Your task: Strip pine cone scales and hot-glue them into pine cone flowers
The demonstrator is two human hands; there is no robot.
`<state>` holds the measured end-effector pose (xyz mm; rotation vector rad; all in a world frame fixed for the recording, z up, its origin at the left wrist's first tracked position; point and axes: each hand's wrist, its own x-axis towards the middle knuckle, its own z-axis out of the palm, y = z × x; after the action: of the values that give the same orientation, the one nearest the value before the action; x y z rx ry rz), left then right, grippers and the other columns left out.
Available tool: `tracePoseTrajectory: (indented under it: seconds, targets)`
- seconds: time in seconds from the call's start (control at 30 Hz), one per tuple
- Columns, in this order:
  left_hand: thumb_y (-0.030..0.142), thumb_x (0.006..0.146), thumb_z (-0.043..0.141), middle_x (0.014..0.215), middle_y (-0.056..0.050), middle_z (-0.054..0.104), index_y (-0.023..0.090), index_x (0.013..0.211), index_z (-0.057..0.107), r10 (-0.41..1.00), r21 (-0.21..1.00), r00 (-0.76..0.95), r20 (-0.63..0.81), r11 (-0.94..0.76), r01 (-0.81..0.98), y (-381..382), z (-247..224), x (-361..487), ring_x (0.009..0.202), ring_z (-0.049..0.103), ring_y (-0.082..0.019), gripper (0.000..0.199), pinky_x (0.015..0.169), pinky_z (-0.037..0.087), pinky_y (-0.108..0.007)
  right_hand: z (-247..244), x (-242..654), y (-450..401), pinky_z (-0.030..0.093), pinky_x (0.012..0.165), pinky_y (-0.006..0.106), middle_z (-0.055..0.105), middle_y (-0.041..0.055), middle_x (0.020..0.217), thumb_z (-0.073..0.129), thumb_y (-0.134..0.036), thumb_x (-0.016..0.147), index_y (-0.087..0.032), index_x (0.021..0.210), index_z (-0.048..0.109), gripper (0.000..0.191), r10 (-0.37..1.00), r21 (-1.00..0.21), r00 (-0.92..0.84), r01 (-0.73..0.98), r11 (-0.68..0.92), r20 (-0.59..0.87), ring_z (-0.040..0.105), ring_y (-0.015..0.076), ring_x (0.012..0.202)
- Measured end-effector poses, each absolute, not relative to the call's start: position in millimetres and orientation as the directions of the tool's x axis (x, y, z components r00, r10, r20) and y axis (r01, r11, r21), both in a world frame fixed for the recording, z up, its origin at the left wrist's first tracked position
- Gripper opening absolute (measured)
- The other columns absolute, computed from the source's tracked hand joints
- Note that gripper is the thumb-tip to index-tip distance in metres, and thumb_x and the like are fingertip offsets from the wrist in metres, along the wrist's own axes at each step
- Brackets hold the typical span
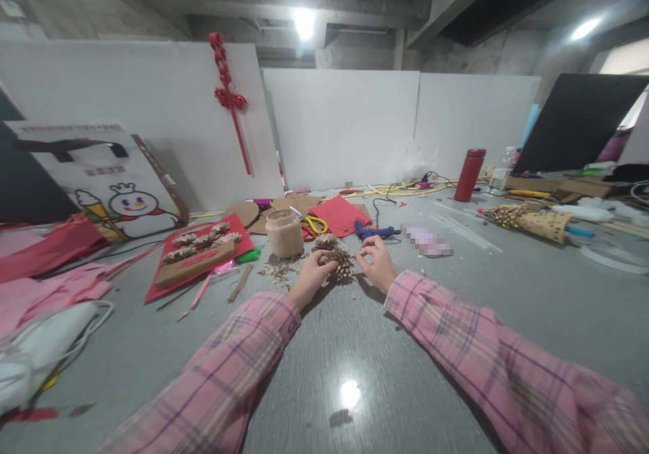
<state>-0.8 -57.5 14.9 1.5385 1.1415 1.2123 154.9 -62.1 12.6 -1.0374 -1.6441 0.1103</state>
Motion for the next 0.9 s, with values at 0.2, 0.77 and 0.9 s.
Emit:
tracePoseTrajectory:
  seconds: [0.2, 0.77, 0.9]
  targets:
    - [0.024, 0.057, 0.057, 0.069, -0.004, 0.059, 0.010, 0.083, 0.055, 0.972, 0.960, 0.105, 0.210, -0.226, 0.168, -57.2, 14.6, -1.2, 0.063, 0.054, -0.013, 0.029, 0.057, 0.039, -0.023, 11.9, 155.2, -61.9, 0.036, 0.078, 0.032, 0.043, 0.0033, 0.078, 0.051, -0.018, 0.065, -0.018, 0.051, 0.050, 0.015, 0.677, -0.570, 0.008, 0.548, 0.613, 0.736, 0.045, 0.0150, 0.078]
    - [0.026, 0.058, 0.056, 0.065, -0.002, 0.058, 0.010, 0.084, 0.056, 0.966, 0.938, 0.117, 0.229, -0.251, 0.239, -53.4, 10.3, -2.9, 0.062, 0.053, -0.013, 0.031, 0.057, 0.039, -0.023, 12.2, 155.6, -61.8, 0.035, 0.080, 0.030, 0.045, 0.0031, 0.080, 0.052, -0.021, 0.067, -0.016, 0.051, 0.051, 0.017, 0.726, -0.621, -0.011, 0.510, 0.596, 0.688, 0.045, 0.0136, 0.081]
    - [0.025, 0.057, 0.057, 0.067, -0.003, 0.059, 0.010, 0.083, 0.056, 0.968, 0.947, 0.113, 0.225, -0.244, 0.208, -54.8, 11.8, -2.3, 0.062, 0.053, -0.013, 0.029, 0.057, 0.039, -0.023, 12.8, 155.0, -62.9, 0.035, 0.080, 0.030, 0.044, 0.0028, 0.080, 0.052, -0.021, 0.067, -0.016, 0.051, 0.051, 0.017, 0.736, -0.637, -0.010, 0.494, 0.592, 0.677, 0.046, 0.0131, 0.080]
